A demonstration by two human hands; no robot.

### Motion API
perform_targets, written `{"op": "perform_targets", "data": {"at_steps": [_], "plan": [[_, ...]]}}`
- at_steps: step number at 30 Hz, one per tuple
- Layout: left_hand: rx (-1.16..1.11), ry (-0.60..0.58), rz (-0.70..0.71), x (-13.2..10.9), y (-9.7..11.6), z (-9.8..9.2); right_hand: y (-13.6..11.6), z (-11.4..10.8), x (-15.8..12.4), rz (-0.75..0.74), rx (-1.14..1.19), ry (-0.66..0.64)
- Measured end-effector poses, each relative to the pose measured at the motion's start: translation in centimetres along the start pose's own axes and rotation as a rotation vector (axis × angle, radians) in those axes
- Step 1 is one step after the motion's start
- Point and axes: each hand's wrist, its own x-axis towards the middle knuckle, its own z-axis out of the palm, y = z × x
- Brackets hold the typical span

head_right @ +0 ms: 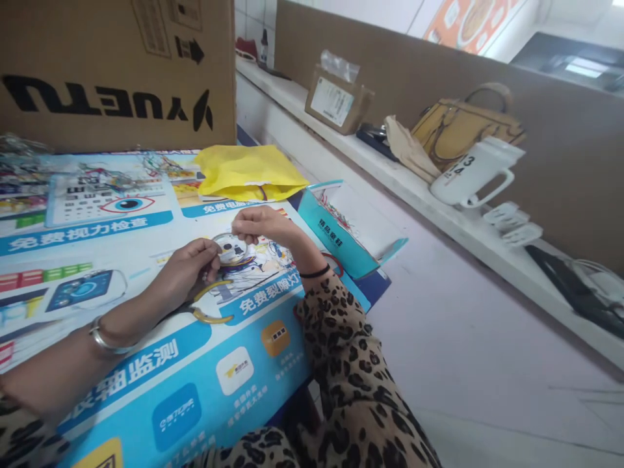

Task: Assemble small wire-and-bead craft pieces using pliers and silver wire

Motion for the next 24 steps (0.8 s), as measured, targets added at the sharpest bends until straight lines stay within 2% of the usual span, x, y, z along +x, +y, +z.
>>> {"op": "perform_targets", "data": {"at_steps": [2,4,8,10,13,15,19,24], "plan": [[-0.04,-0.011,0.004,0.0,0.0,0.0,-1.4,0.0,1.0,-0.031,-0.006,0.05],[-0.064,-0.023,-0.001,0.0,-0.1,0.0,-2.6,-0.2,0.6,-0.052,-0.018,0.121],[-0.036,-0.03,-0.011,0.1,-0.3,-0.2,-3.6,-0.5,-2.9,-0.066,-0.105,0.186],[-0.016,0.001,0.011,0.1,-0.4,-0.3,-3.1,-0.1,-4.9,0.03,-0.224,0.22],[-0.016,0.06,0.053,0.2,-0.5,-0.4,-1.4,1.0,-6.9,0.16,-0.516,0.139],[-0.028,0.08,0.057,0.2,-0.4,-0.3,-0.2,1.9,-7.5,0.157,-0.641,0.122],[-0.032,0.091,0.027,0.3,-0.1,-0.3,1.2,4.1,-7.6,0.084,-0.732,0.157],[-0.068,0.119,0.019,0.3,0.2,-0.3,1.7,7.0,-6.5,0.021,-0.745,0.052]]}}
